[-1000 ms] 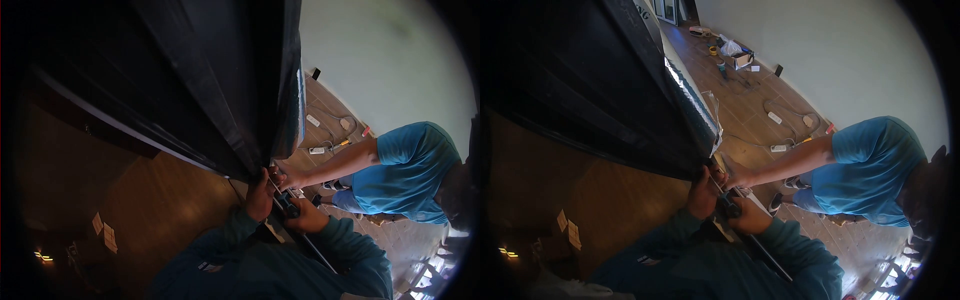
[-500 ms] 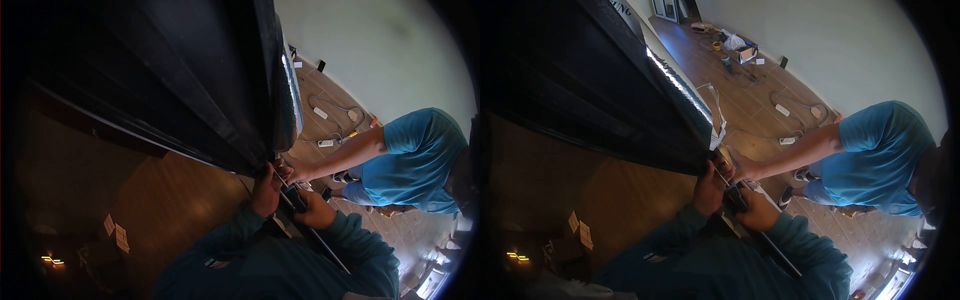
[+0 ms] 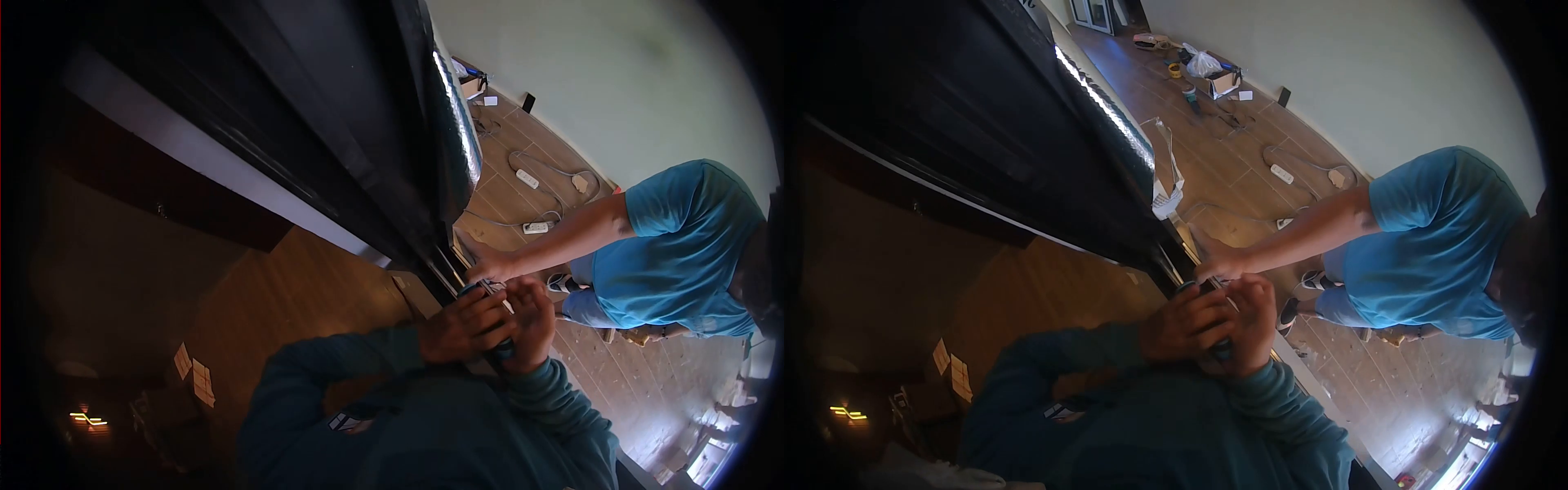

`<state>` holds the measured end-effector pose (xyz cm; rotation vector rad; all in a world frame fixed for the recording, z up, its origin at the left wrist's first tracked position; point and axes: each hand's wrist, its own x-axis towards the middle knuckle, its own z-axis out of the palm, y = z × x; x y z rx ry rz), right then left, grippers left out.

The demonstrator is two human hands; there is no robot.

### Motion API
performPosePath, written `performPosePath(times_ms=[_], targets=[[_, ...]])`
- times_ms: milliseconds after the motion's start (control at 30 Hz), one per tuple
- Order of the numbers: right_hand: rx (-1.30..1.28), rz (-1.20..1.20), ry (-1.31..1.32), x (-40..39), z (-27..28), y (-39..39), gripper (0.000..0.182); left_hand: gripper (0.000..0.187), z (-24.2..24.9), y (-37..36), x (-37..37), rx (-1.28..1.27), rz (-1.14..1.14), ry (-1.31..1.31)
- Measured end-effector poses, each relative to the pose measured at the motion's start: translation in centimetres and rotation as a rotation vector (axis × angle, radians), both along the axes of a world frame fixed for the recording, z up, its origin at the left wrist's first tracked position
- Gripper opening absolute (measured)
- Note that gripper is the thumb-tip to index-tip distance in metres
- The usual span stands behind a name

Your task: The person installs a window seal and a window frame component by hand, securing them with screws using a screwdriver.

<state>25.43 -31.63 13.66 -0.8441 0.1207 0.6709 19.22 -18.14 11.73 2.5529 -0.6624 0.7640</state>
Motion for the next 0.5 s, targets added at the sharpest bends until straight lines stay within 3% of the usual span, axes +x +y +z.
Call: performPosePath(times_ms=[67,100,133,200,233,300,367,400,433,467,500], targets=[[0.114,-0.325,-0.271,-1.3,-0.5,-0.2,0.032,0.03,-0.3,0.7,2.3,0.079,-0.19,-0.158],[0.007,-0.359,-0.483,-1.5,-0.8,0.0,0.033,0.03,-0.3,0.5,2.7,0.076,-0.194,-0.164],[0.007,-0.364,-0.488,-1.6,-0.8,0.0,0.033,0.027,-0.2,0.4,2.9,0.073,-0.199,-0.157],[-0.12,-0.233,-0.736,-1.8,-0.8,0.0,0.033,0.023,0.3,0.4,3.3,0.069,-0.202,-0.154],[-0.124,-0.23,-0.733,-1.6,-1.3,-0.3,0.033,0.023,0.6,0.5,3.4,0.151,-0.219,-0.083],[-0.055,-0.168,0.018,0.0,-2.6,-1.0,0.035,0.023,2.3,0.4,4.7,0.213,-0.196,-0.017],[-0.037,-0.256,0.018,0.8,-1.0,-0.5,0.036,0.027,6.2,0.2,7.4,0.449,-0.329,0.714],[-0.004,-0.37,0.005,1.0,-0.5,-0.5,0.037,0.027,5.9,-0.2,8.4,0.439,-0.316,0.709],[-0.098,-0.311,-0.209,0.0,-1.6,-0.4,0.038,0.028,4.7,-0.5,9.2,0.44,-0.487,0.906],[-0.103,-0.293,-0.198,-0.9,-2.3,-0.3,0.038,0.028,3.5,-1.0,10.0,0.433,-0.663,1.105],[-0.093,-0.282,-0.302,-1.4,-2.8,0.1,0.038,0.029,3.7,-1.7,11.4,0.594,-0.947,1.216]])
